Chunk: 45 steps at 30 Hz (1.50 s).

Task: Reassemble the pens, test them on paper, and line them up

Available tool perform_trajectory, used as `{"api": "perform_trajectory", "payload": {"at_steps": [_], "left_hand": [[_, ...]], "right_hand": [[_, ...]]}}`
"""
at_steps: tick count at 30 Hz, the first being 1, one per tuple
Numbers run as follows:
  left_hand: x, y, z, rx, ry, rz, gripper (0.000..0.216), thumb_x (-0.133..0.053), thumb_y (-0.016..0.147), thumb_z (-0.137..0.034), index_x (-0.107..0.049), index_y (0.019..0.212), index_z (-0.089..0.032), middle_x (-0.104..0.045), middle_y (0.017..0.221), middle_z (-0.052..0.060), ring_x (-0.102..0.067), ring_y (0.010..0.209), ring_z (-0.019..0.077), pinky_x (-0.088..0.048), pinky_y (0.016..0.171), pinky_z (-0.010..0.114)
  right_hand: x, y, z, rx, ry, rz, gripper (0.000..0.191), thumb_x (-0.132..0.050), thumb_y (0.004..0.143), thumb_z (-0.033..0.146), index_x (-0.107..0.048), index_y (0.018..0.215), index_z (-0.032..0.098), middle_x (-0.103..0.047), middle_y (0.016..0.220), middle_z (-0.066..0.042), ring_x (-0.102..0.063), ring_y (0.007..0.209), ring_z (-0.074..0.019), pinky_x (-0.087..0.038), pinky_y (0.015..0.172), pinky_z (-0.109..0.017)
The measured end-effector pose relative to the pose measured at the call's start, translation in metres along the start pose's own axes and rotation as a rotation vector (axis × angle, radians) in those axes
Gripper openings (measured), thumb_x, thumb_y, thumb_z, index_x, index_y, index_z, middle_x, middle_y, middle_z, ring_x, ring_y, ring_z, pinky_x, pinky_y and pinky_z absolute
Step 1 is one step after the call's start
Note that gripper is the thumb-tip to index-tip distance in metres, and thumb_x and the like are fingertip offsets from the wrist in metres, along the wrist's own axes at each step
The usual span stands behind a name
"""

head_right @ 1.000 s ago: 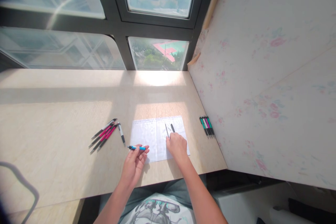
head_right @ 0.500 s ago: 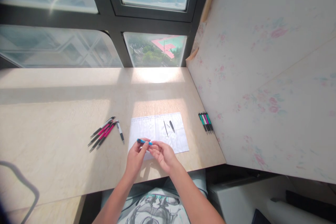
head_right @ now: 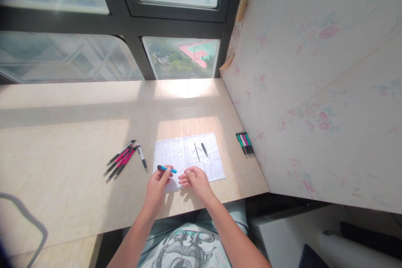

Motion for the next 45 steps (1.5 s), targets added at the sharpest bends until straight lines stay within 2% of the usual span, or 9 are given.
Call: {"api": "perform_trajectory", "payload": {"at_steps": [4,9,13,16,20,27,34,40,45], "left_hand": [[0.004,-0.001,0.002,0.002,-0.020,-0.002,0.034,-0.076,0.068,-0.043,-0.072,0.088,-0.016,-0.068,0.077,0.005,-0.057,0.069,0.0162,-0.045,0.058,0.023],[0.009,-0.004,0.007,0.005,-0.040,-0.015,0.029,-0.075,0.069,-0.039,-0.073,0.087,-0.016,-0.069,0.079,0.006,-0.058,0.070,0.0155,-0.044,0.060,0.022],[0.008,-0.006,0.007,0.008,-0.065,-0.001,0.026,-0.076,0.068,-0.037,-0.073,0.084,-0.016,-0.069,0.077,0.006,-0.058,0.068,0.0156,-0.044,0.059,0.023],[0.005,-0.007,0.006,0.011,-0.057,0.030,0.027,-0.077,0.067,-0.037,-0.073,0.083,-0.016,-0.069,0.077,0.006,-0.058,0.068,0.0162,-0.044,0.058,0.023],[0.003,-0.008,0.005,0.000,-0.025,0.056,0.025,-0.076,0.067,-0.037,-0.073,0.083,-0.017,-0.069,0.077,0.006,-0.059,0.069,0.0170,-0.044,0.057,0.023],[0.002,-0.009,0.004,-0.001,-0.015,0.065,0.025,-0.075,0.068,-0.037,-0.073,0.083,-0.017,-0.069,0.077,0.007,-0.059,0.069,0.0169,-0.044,0.058,0.023],[0.002,-0.009,0.004,-0.011,0.024,0.071,0.026,-0.073,0.071,-0.039,-0.074,0.085,-0.017,-0.070,0.080,0.007,-0.059,0.072,0.0171,-0.044,0.060,0.024],[0.003,-0.007,0.009,-0.007,0.049,0.075,0.031,-0.072,0.071,-0.043,-0.072,0.088,-0.017,-0.070,0.080,0.007,-0.060,0.074,0.0185,-0.045,0.063,0.026],[0.004,-0.005,0.013,-0.005,0.111,0.079,0.038,-0.068,0.072,-0.048,-0.071,0.091,-0.016,-0.070,0.082,0.008,-0.061,0.077,0.0192,-0.047,0.066,0.028]], "right_hand": [[0.015,0.005,0.024,0.178,-0.573,-0.052,0.040,-0.049,0.089,0.049,-0.065,0.072,0.016,-0.062,0.054,0.000,-0.058,0.051,-0.0135,-0.043,0.052,-0.023],[0.017,0.007,0.062,0.435,-0.995,-0.170,0.031,-0.045,0.091,0.028,-0.071,0.079,0.018,-0.068,0.077,-0.004,-0.063,0.077,-0.0169,-0.044,0.071,-0.026],[0.011,0.013,0.073,0.551,-1.056,-0.158,0.023,-0.047,0.086,0.017,-0.070,0.091,0.018,-0.068,0.084,-0.005,-0.062,0.077,-0.0161,-0.046,0.075,-0.027],[0.012,0.019,0.075,0.554,-1.071,-0.153,0.021,-0.053,0.084,0.016,-0.068,0.098,0.019,-0.070,0.088,-0.005,-0.064,0.078,-0.0161,-0.047,0.076,-0.027],[0.010,0.026,0.078,0.542,-1.245,-0.165,0.012,-0.057,0.088,0.025,-0.068,0.090,0.020,-0.069,0.082,-0.004,-0.064,0.074,-0.0169,-0.044,0.070,-0.026],[-0.001,0.039,0.083,0.627,-1.452,-0.192,0.023,-0.047,0.089,0.010,-0.066,0.099,0.016,-0.065,0.089,-0.008,-0.060,0.087,-0.0187,-0.042,0.077,-0.027],[-0.003,0.041,0.084,0.608,-1.472,-0.179,0.020,-0.047,0.089,0.010,-0.065,0.093,0.018,-0.064,0.085,-0.006,-0.058,0.079,-0.0174,-0.041,0.071,-0.026],[-0.003,0.035,0.087,0.658,-1.438,-0.181,0.015,-0.053,0.087,0.013,-0.066,0.088,0.020,-0.063,0.088,-0.006,-0.057,0.088,-0.0197,-0.042,0.077,-0.028],[-0.001,0.042,0.082,0.618,-1.476,-0.156,0.018,-0.053,0.087,0.013,-0.066,0.098,0.019,-0.065,0.088,-0.005,-0.058,0.086,-0.0190,-0.041,0.079,-0.028]]}}
Point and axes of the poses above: each hand's wrist, its own y-axis towards the middle knuckle, its own x-axis out of the back of the hand, z = x × y, the point moved 9 cm from there along y, towards the middle knuckle
